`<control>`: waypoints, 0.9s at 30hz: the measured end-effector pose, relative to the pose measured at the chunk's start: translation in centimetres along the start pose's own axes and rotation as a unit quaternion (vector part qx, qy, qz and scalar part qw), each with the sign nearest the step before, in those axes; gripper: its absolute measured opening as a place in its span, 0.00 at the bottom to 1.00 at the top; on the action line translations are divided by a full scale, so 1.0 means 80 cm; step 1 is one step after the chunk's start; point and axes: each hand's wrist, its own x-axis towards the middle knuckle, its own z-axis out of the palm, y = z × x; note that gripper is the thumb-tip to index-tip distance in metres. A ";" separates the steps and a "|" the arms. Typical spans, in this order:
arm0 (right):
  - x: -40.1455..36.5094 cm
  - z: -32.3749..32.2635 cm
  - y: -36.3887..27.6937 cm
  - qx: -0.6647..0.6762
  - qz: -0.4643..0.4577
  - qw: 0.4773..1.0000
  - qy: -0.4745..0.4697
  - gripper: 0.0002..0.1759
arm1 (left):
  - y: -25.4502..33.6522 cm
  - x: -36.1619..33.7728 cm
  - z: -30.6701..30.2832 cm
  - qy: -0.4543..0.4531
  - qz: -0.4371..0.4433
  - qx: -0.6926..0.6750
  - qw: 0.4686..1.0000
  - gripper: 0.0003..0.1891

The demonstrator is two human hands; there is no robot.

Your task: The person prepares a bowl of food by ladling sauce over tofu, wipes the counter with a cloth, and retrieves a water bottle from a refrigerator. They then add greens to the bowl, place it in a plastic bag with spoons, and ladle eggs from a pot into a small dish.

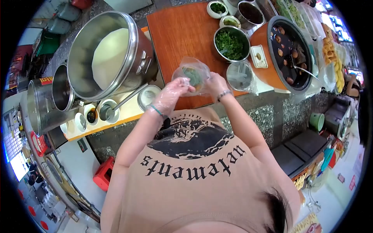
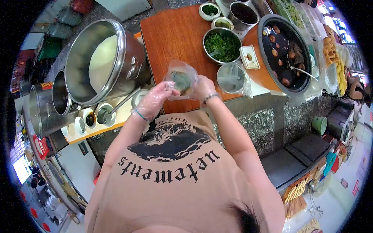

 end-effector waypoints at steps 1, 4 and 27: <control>-0.009 -0.003 -0.006 0.030 -0.013 0.999 0.040 0.19 | 0.003 0.006 0.007 0.001 0.012 0.014 1.000 0.15; -0.009 0.021 0.002 0.116 -0.081 0.987 0.072 0.12 | 0.007 0.019 0.032 0.001 0.017 0.027 0.999 0.15; -0.177 0.051 -0.095 0.405 -0.111 0.896 0.141 0.13 | -0.042 -0.049 -0.110 -0.001 0.070 0.156 0.985 0.26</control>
